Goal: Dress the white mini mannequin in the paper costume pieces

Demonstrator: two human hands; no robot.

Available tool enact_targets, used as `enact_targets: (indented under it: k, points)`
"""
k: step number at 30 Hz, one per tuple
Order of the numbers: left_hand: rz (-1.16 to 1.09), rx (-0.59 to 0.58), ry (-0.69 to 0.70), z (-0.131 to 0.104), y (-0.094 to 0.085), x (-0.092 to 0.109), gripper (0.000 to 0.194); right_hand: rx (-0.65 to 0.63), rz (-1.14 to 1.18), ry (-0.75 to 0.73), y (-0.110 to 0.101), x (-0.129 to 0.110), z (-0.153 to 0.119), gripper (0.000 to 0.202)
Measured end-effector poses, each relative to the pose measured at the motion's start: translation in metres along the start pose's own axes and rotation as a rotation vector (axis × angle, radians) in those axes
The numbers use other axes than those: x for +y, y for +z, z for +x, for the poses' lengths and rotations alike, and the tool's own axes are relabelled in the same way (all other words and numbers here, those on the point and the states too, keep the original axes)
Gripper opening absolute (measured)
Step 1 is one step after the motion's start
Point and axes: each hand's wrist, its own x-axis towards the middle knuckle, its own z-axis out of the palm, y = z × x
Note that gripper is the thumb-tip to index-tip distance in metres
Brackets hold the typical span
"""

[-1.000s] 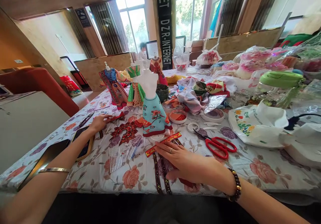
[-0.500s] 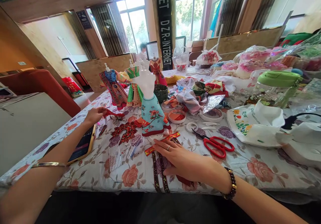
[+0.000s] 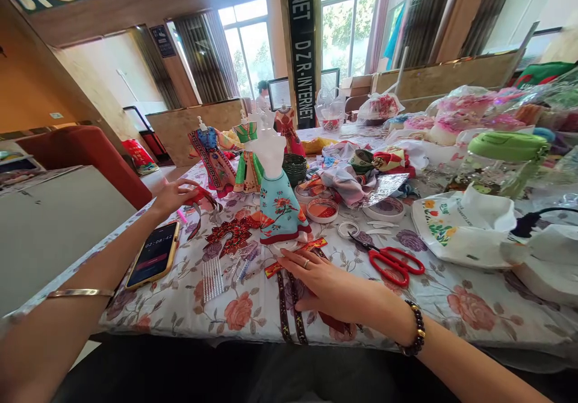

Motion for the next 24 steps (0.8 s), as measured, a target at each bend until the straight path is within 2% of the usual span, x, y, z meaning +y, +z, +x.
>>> enact_targets:
  k: [3,6,11,15,19,24]
  points:
    - [-0.066,-0.071,0.014,-0.011,0.0,0.013,0.047,0.007,-0.005,-0.004,0.0,0.001,0.0,0.072]
    - [-0.139,-0.098,-0.006,-0.023,0.002,0.025,0.036,0.038,-0.015,0.019,-0.002,-0.002,0.0,0.068]
    - [-0.245,-0.097,-0.064,-0.043,0.002,0.041,0.02,0.171,0.025,0.049,-0.005,-0.013,0.003,0.06]
    - [-0.339,-0.124,-0.1,-0.068,0.004,0.054,0.017,0.252,0.109,0.05,-0.006,-0.024,0.013,0.053]
    - [-0.495,-0.176,-0.146,-0.096,0.011,0.067,0.023,0.372,0.236,-0.002,-0.004,-0.04,0.044,0.046]
    - [-0.625,-0.171,-0.19,-0.124,0.016,0.078,0.027,0.431,0.599,-0.076,0.0,-0.055,0.113,0.034]
